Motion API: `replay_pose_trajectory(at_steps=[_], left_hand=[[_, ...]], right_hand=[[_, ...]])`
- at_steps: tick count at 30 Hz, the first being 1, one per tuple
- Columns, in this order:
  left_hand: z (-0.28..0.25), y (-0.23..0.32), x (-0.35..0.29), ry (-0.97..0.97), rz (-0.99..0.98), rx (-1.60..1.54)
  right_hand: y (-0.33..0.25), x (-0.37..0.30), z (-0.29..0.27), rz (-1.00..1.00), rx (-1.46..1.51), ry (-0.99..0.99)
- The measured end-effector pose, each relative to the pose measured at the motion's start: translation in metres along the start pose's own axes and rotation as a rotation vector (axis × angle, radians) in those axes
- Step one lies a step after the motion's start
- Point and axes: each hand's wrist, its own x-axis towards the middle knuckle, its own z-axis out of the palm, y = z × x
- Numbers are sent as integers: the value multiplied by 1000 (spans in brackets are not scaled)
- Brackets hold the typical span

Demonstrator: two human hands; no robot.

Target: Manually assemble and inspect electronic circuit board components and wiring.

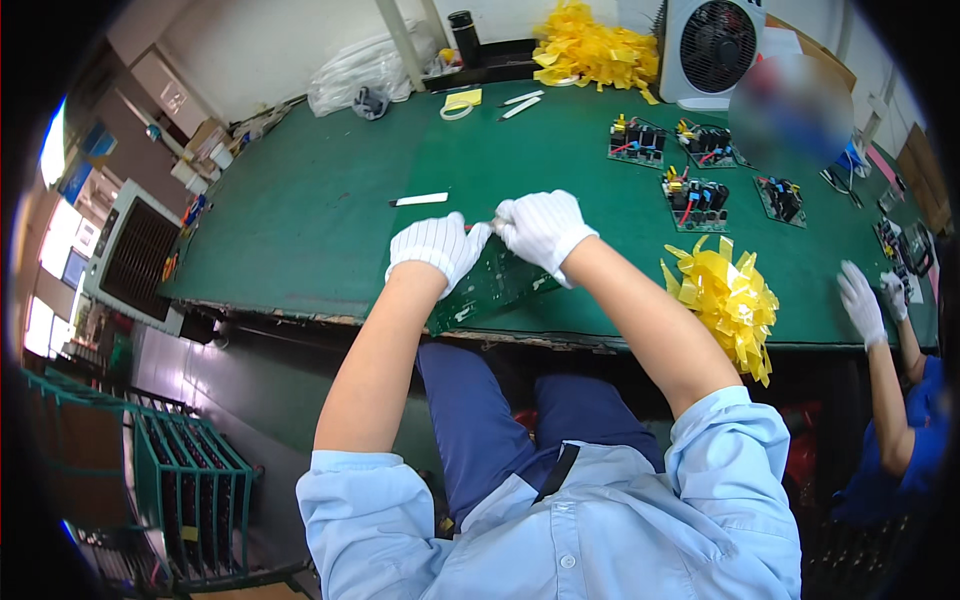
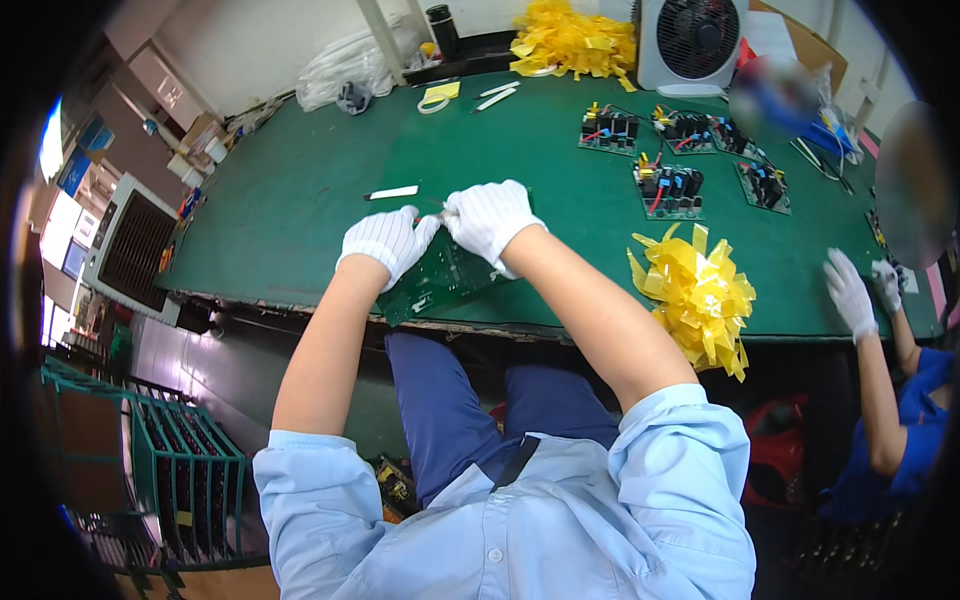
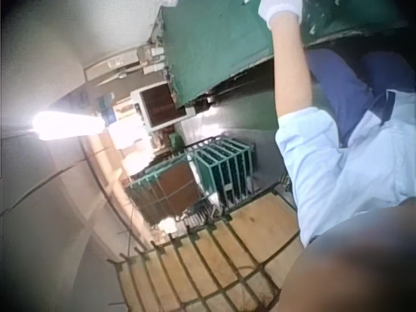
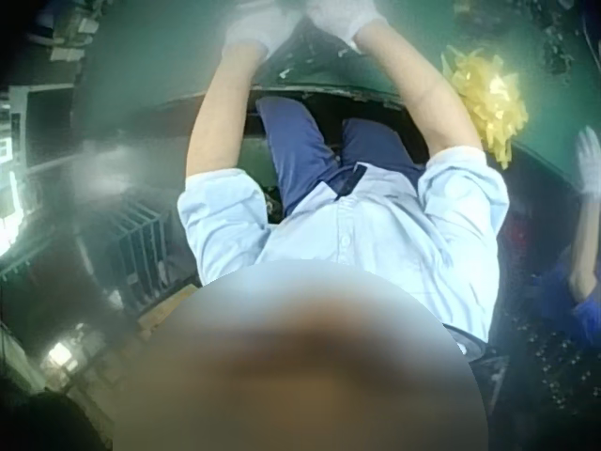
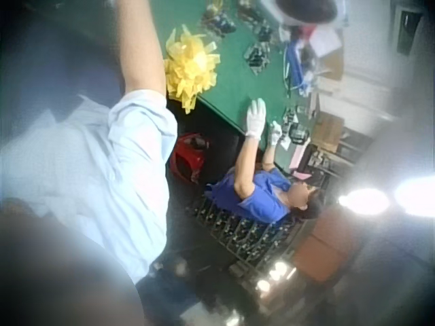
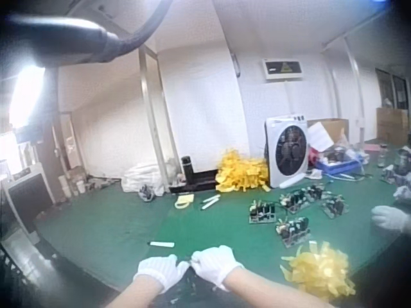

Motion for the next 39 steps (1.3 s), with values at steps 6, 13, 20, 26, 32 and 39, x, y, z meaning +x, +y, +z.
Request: replay_pose_trajectory(at_steps=[6,13,20,26,32,39], left_hand=[[-19,1,22,28,-42,-71],[-22,-6,31,52,-128,-89],[-13,-5,30,105,-223,-225],[-18,4,48,10,-282,-282],[-10,-29,60,76,-378,-360],[59,-57,46,636,-212,-332]], right_hand=[[-8,21,-11,79,-53,110],[-20,39,-17,169,-58,64],[-12,39,-5,159,-48,131],[-17,49,-8,251,-118,-5],[1,57,-26,472,-40,-23],[32,13,17,64,-240,410]])
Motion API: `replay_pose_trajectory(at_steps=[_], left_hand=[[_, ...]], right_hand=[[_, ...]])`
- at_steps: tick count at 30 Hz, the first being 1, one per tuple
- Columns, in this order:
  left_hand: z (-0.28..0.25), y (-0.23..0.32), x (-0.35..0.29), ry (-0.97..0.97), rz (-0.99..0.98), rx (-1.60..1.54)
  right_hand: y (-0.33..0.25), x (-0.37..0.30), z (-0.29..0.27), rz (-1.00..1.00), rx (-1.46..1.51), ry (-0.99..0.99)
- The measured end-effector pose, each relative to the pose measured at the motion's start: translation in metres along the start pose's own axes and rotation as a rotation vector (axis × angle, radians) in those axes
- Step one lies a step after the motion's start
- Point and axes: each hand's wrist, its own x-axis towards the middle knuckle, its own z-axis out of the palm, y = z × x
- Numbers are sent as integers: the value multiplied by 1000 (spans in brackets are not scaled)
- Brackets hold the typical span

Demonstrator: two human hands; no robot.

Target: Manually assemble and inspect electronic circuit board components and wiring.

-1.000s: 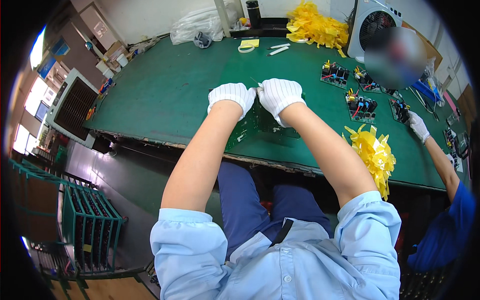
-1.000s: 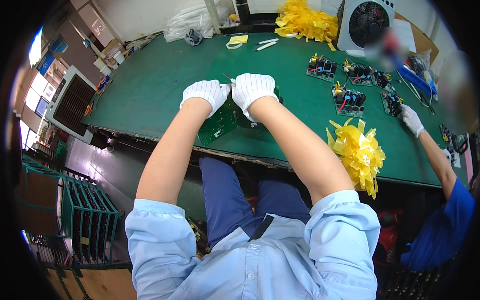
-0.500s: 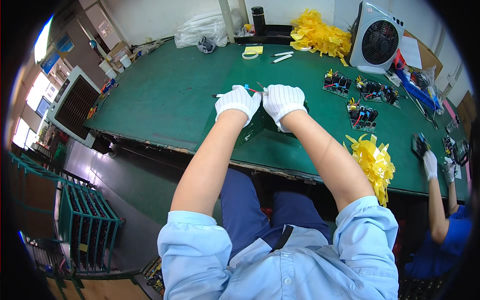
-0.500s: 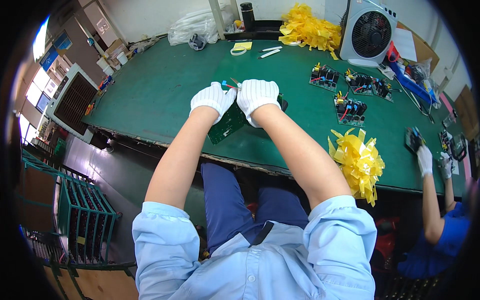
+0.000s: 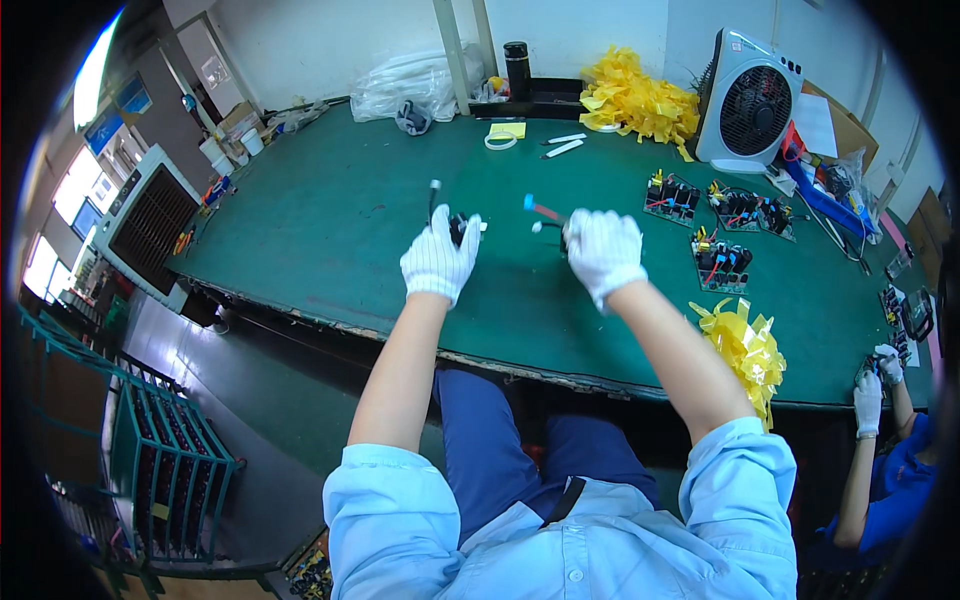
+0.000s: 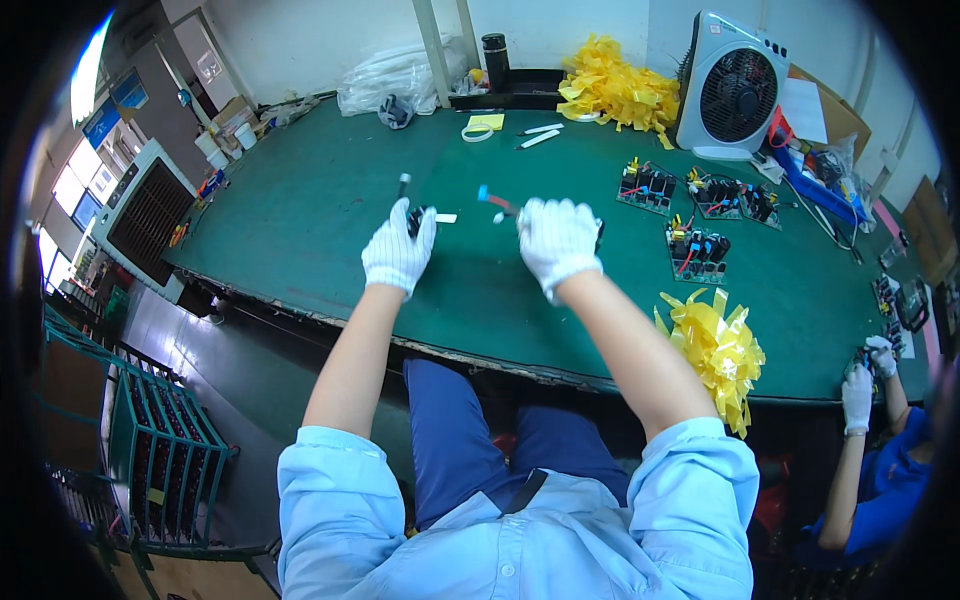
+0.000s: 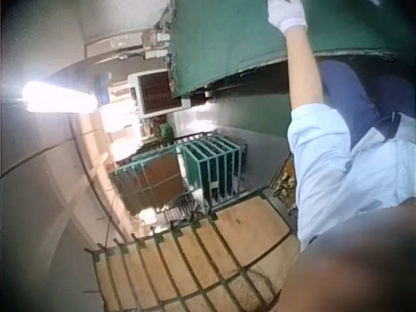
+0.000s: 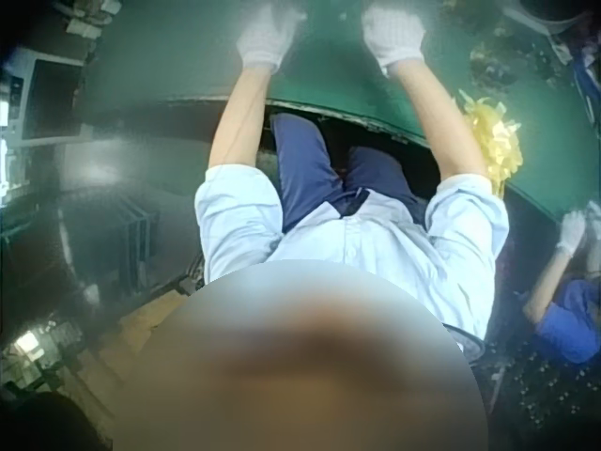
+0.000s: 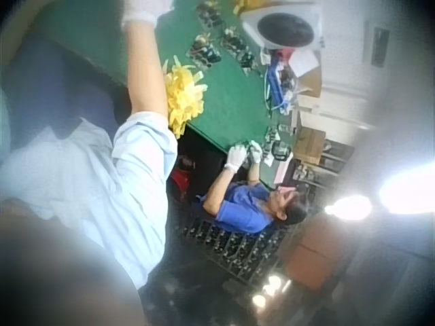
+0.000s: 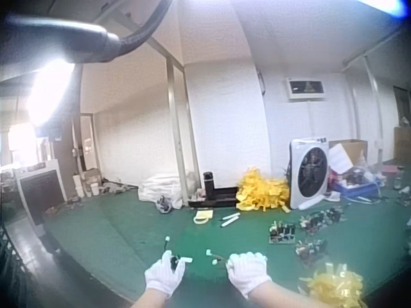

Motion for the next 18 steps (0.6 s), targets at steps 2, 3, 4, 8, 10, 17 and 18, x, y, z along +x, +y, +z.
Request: replay_pose_trajectory(at_steps=[2,3,4,8,10,17,18], left_hand=[[16,-18,-22,52,139,76],[25,-27,-35,98,199,75],[32,-40,-49,143,255,82],[47,-74,-81,108,375,-36],[36,-70,-87,34,225,-177],[23,-40,-91,373,357,-329],[16,-28,-87,434,449,-302]], right_hand=[[-20,-28,-7,-44,12,-101],[-33,-47,-7,-102,20,-79],[-46,-67,-7,-165,38,-56],[-69,-129,3,-151,186,-261],[-67,-144,9,-168,146,-194],[-49,-138,-5,-161,346,-30],[-45,-130,-15,-173,392,-4]])
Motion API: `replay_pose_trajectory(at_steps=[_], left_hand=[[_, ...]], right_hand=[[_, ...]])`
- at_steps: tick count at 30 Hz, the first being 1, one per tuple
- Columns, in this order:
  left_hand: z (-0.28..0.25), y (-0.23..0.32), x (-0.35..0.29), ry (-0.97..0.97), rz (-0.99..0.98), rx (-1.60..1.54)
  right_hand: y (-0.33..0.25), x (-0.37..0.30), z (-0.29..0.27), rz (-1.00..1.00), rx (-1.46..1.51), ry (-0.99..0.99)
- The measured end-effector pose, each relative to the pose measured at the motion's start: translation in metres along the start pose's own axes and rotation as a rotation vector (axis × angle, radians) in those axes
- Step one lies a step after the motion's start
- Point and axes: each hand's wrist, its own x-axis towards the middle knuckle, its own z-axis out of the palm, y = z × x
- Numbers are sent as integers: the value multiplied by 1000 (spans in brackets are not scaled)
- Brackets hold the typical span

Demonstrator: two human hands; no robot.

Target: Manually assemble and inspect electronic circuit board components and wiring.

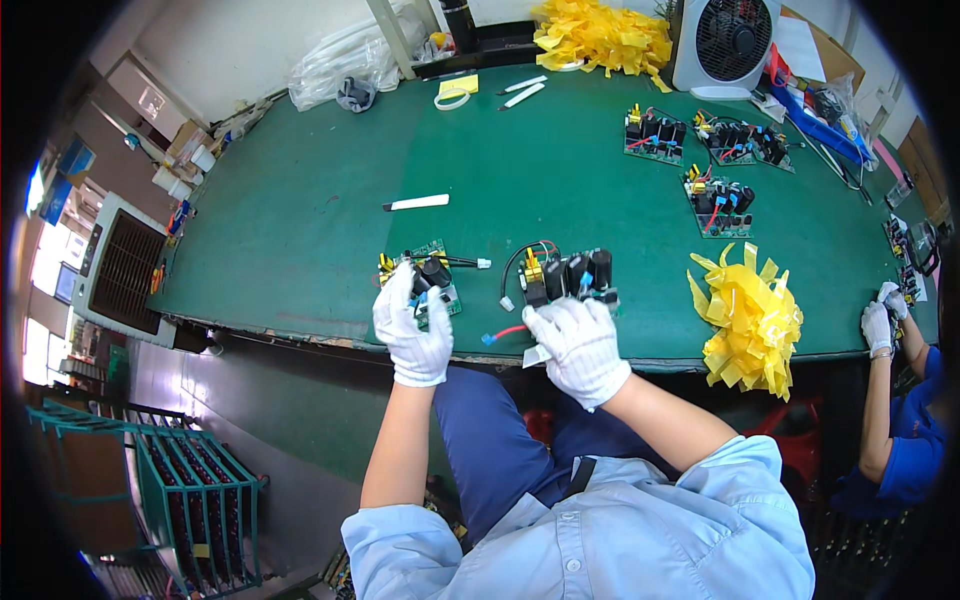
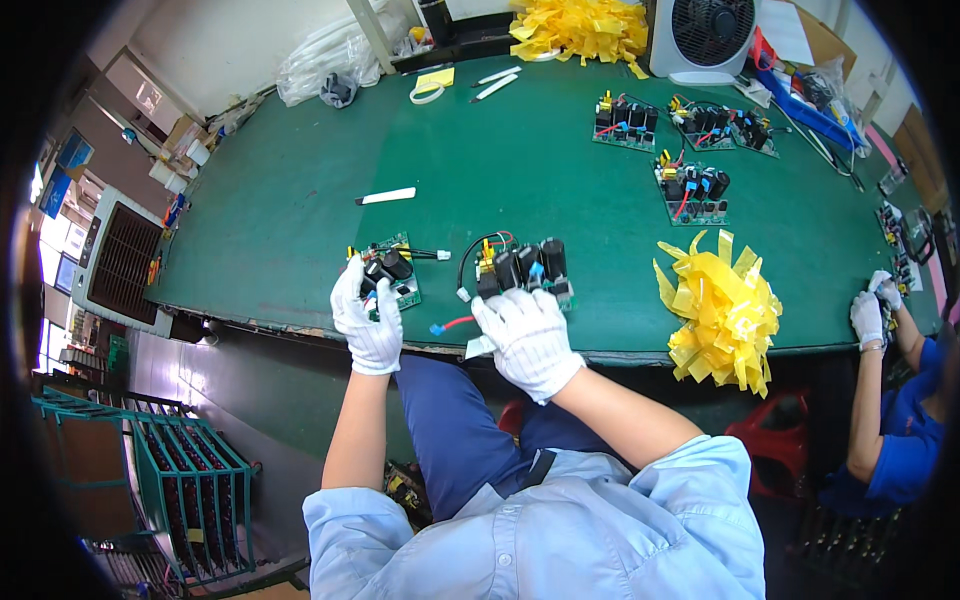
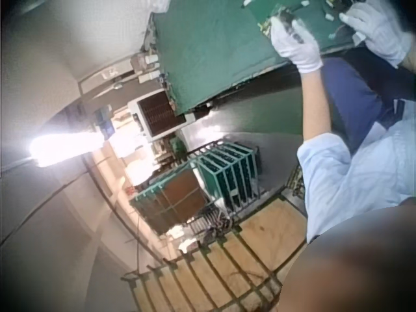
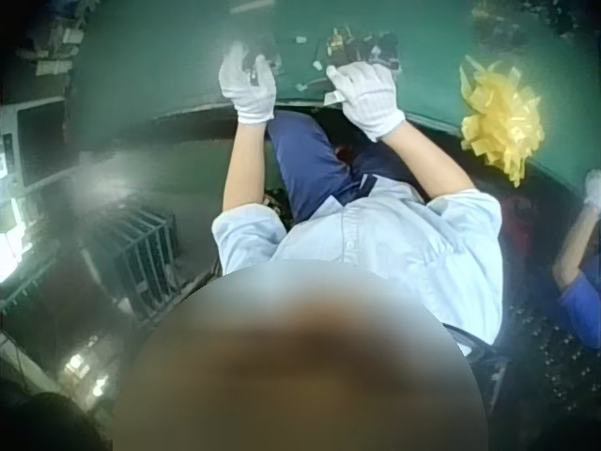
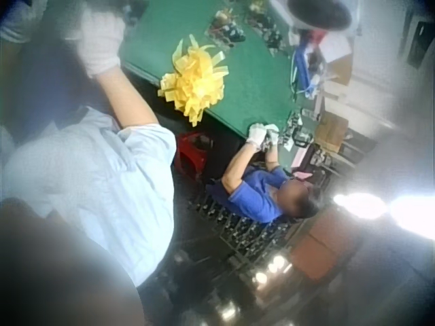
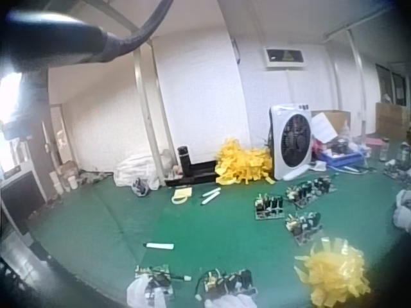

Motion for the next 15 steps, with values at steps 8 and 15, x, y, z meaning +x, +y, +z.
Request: replay_pose_trajectory(at_steps=[8,15], left_hand=[[59,48,75,-1057,-286,-464],[104,59,103,-1449,113,-197]], right_hand=[[17,18,-6,-117,43,-4],[15,25,-6,-140,26,16]])
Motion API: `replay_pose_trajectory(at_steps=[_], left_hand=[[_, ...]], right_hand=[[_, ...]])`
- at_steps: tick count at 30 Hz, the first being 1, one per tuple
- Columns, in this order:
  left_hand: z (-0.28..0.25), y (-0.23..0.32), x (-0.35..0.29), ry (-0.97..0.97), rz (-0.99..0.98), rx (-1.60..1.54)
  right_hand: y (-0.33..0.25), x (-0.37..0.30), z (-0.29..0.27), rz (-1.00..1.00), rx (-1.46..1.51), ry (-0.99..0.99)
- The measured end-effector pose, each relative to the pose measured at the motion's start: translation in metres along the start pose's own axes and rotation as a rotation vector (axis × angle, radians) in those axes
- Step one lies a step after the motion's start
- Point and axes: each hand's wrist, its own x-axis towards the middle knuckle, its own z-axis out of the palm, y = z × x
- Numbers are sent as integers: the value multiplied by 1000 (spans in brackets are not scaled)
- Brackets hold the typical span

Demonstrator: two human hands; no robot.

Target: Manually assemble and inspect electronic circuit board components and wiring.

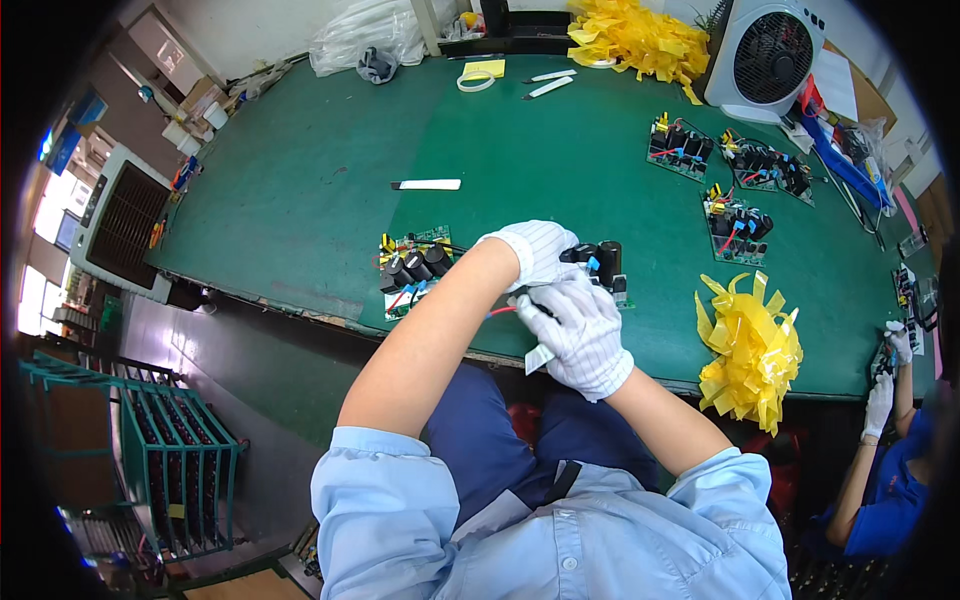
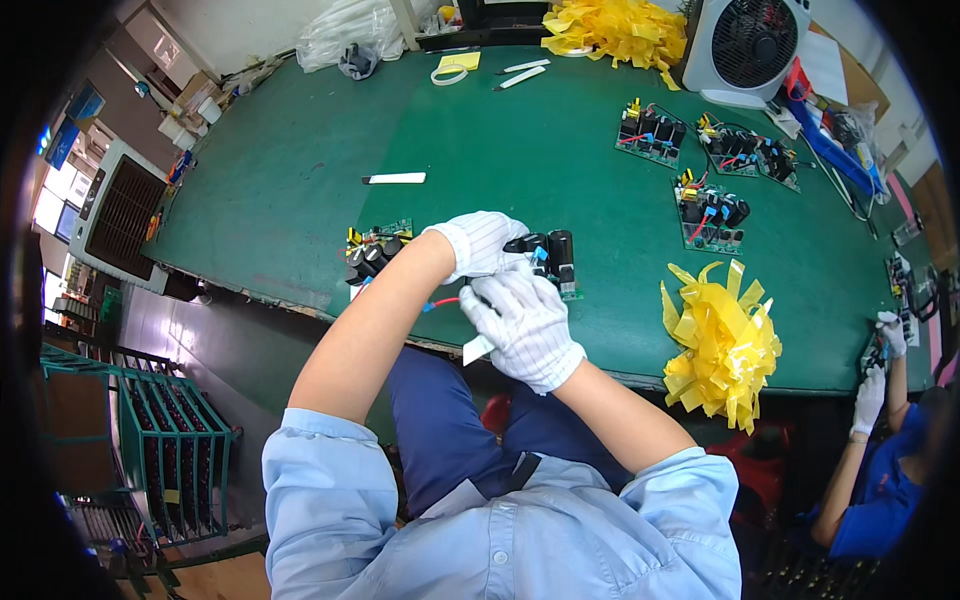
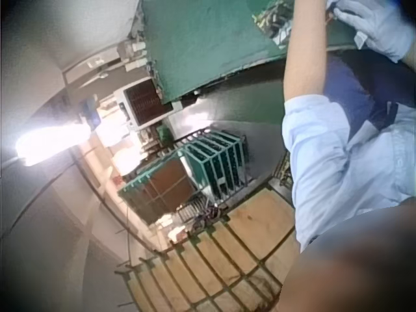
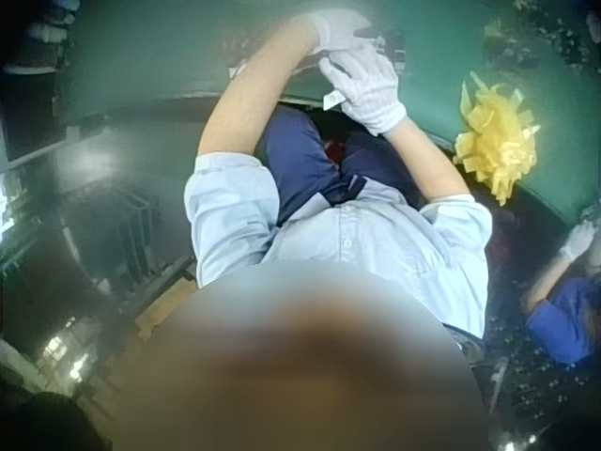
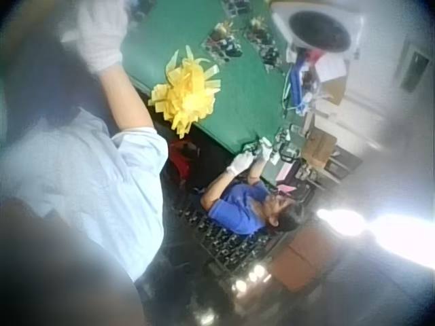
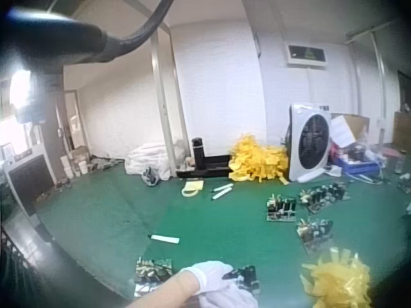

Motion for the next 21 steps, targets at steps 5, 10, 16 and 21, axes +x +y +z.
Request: replay_pose_trajectory(at_steps=[5,10,16,21], left_hand=[[11,-6,-1,118,57,-99],[15,22,-31,151,76,23],[48,31,-84,258,224,203],[50,33,-93,297,139,20]], right_hand=[[-41,-28,-9,-170,210,-115],[-46,-80,-48,165,778,-43],[-39,-116,-85,739,498,-23],[-25,-122,-82,679,289,-138]])
